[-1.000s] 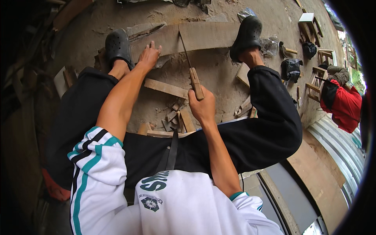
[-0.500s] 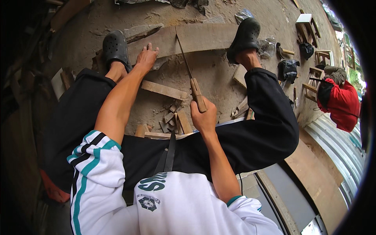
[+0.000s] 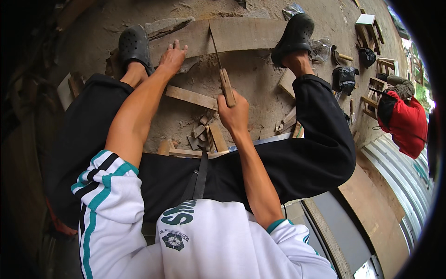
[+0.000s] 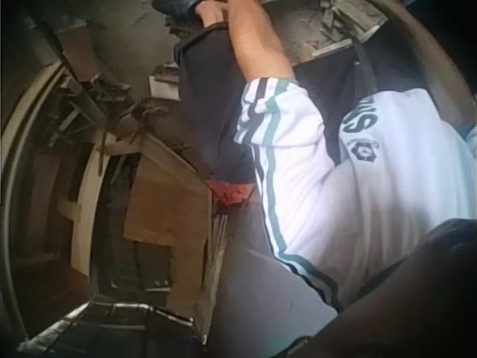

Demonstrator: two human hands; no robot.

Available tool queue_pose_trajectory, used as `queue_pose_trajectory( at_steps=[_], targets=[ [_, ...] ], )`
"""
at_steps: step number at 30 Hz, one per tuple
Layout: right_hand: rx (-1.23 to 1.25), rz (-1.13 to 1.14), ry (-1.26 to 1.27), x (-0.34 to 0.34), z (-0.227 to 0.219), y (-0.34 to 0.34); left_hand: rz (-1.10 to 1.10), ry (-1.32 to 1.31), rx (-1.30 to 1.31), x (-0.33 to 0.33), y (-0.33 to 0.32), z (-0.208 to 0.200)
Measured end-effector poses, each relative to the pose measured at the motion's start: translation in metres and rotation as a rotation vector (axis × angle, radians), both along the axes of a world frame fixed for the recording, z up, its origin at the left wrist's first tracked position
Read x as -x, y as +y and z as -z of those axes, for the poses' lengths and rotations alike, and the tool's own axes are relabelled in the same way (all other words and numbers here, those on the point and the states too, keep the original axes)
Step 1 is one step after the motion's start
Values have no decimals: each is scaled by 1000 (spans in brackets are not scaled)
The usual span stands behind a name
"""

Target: The person sits on the floor and uses a hand saw to cut a plank of wood that is positioned between their feet. They repeatedly saw back and forth along the plank, occasionally adjusting their grip and the wood's position.

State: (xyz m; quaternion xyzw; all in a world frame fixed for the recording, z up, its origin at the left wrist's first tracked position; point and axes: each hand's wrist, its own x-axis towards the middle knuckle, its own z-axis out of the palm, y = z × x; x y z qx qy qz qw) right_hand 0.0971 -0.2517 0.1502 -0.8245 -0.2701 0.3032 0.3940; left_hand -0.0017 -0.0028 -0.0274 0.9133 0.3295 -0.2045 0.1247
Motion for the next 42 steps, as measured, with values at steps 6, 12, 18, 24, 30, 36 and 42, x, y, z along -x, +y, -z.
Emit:
queue_pose_trajectory(
  at_steps=[6,12,18,24,30,36,42],
  targets=[
    [-46,-20,-14,6,-5,-8,9,27,-14,2,1,-3],
    [-63,19,10,12,-5,-17,-23,5,0,5,2,-5],
    [61,44,89,-11,17,20,13,-5,11,-1,1,-2],
    [-79,41,-14,17,-11,-27,-22,-1,-7,3,0,-1],
    [11,15,17,-2,19,16,17,-19,-33,3,2,8],
    [-110,50,22,20,-6,-16,-29,-13,-4,3,1,2],
    [-35,-15,-63,1,25,-3,-42,28,28,-9,-4,-19]
  ],
)
